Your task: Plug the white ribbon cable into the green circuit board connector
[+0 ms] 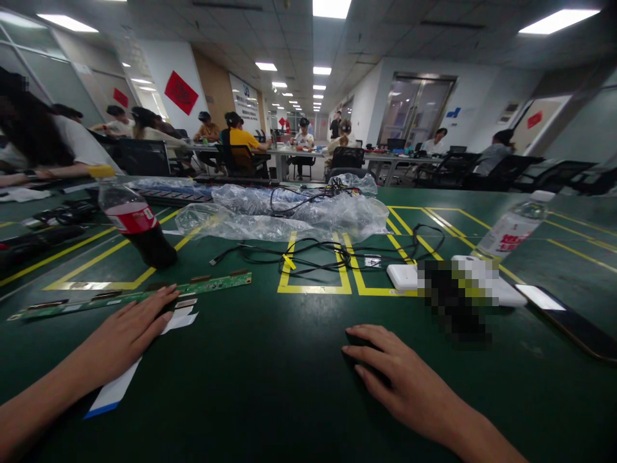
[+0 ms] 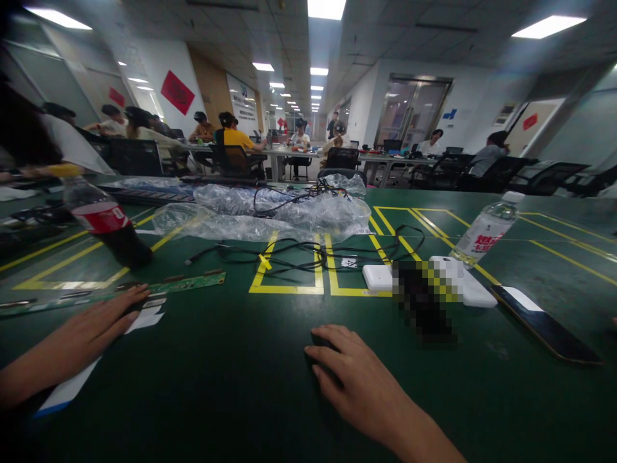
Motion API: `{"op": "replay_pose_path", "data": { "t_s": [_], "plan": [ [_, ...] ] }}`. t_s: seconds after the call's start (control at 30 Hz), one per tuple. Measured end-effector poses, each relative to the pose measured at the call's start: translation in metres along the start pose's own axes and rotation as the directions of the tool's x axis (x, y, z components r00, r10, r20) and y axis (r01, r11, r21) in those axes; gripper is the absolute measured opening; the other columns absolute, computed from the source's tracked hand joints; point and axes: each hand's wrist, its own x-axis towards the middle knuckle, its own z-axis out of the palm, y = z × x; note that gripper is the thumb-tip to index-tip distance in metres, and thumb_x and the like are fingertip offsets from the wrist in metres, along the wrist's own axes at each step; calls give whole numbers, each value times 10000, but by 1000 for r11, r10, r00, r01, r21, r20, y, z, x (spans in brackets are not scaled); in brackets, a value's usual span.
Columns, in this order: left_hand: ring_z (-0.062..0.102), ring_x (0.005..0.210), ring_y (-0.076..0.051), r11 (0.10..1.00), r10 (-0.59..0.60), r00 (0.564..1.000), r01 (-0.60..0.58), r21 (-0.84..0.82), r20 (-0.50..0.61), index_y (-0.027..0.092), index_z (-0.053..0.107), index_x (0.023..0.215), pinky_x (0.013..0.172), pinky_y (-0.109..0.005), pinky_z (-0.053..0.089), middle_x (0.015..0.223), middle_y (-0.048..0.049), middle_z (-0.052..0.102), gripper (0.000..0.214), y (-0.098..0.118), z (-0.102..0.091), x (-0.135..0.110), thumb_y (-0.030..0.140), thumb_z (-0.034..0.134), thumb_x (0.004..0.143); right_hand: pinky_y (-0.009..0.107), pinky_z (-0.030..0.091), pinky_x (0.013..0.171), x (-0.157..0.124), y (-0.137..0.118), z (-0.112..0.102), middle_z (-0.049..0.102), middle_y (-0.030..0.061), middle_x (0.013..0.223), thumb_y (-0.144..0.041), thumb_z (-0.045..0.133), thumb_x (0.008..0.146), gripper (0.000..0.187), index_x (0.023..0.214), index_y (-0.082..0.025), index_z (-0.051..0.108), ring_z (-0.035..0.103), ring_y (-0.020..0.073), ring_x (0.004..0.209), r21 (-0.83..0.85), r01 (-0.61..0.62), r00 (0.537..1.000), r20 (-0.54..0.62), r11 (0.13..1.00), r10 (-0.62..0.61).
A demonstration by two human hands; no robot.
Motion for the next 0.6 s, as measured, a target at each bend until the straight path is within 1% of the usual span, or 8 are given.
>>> {"op": "replay_pose_path", "data": {
  "t_s": [0.07, 0.17, 0.27, 0.37, 0.4, 0.47, 0.53, 0.6],
  "plan": [
    [322, 1478, -331, 1000, -6, 1000, 6, 2, -2, 21, 307, 1541, 1200, -541, 231, 1639, -172, 274, 599, -1, 1, 0, 381, 140, 1092, 530, 385, 1147, 0, -1, -1, 545, 70, 1482, -264, 534, 992, 368, 1343, -300, 637, 486, 277, 1367, 1, -11, 1000, 11, 1000, 11],
    [311, 1486, -315, 1000, -19, 1000, 19, 1, -10, 40, 327, 1536, 1199, -530, 243, 1632, -156, 305, 593, 1, 0, -2, 393, 152, 1094, 534, 385, 1146, 1, -2, -3, 546, 75, 1481, -272, 525, 997, 366, 1345, -293, 637, 484, 279, 1368, -6, -18, 999, 32, 1000, 18],
    [337, 1477, -289, 1000, -10, 997, 10, 7, -82, 35, 389, 1498, 1202, -491, 255, 1613, -144, 352, 581, 3, -4, -5, 395, 180, 1093, 537, 381, 1146, 2, -2, -4, 548, 76, 1479, -261, 530, 992, 370, 1344, -294, 637, 482, 281, 1369, -2, -12, 1000, 27, 1000, 12],
    [427, 1421, -266, 1000, -1, 985, 4, 19, -171, 58, 455, 1451, 1187, -479, 293, 1537, -106, 474, 543, 2, -8, -8, 385, 226, 1084, 532, 382, 1144, 1, -2, -5, 550, 71, 1475, -257, 532, 991, 368, 1341, -300, 638, 481, 274, 1371, 0, -13, 1000, 28, 1000, 13],
    [467, 1390, -266, 1000, -9, 985, 14, 25, -173, 72, 484, 1431, 1171, -484, 323, 1497, -91, 523, 535, 1, -8, -9, 390, 235, 1080, 530, 382, 1144, 1, -2, -5, 550, 72, 1475, -255, 529, 992, 369, 1341, -299, 637, 480, 272, 1371, -2, -13, 999, 31, 1000, 13],
    [536, 1328, -270, 999, -17, 991, 23, 40, -130, 112, 551, 1386, 1137, -490, 383, 1429, -63, 592, 524, 1, -3, -14, 409, 259, 1068, 528, 379, 1145, 0, -2, -5, 552, 73, 1473, -252, 529, 990, 369, 1339, -297, 639, 482, 271, 1370, -3, -14, 999, 33, 1000, 14],
    [556, 1317, -278, 998, 32, 996, -27, 61, -87, 165, 576, 1392, 1133, -486, 401, 1459, -46, 576, 509, 10, 7, -25, 438, 319, 1048, 524, 378, 1145, 0, -2, -5, 553, 73, 1472, -245, 537, 983, 372, 1337, -296, 642, 487, 273, 1365, 3, -14, 1000, 23, 1000, 14],
    [519, 1361, -289, 985, 152, 983, -143, 93, -99, 229, 523, 1461, 1152, -487, 386, 1551, -35, 476, 517, 29, 20, -40, 465, 392, 1020, 524, 378, 1145, 0, -2, -4, 555, 68, 1471, -248, 542, 981, 375, 1339, -302, 640, 489, 274, 1362, 4, -15, 1000, 12, 1000, 15]
  ]
}}
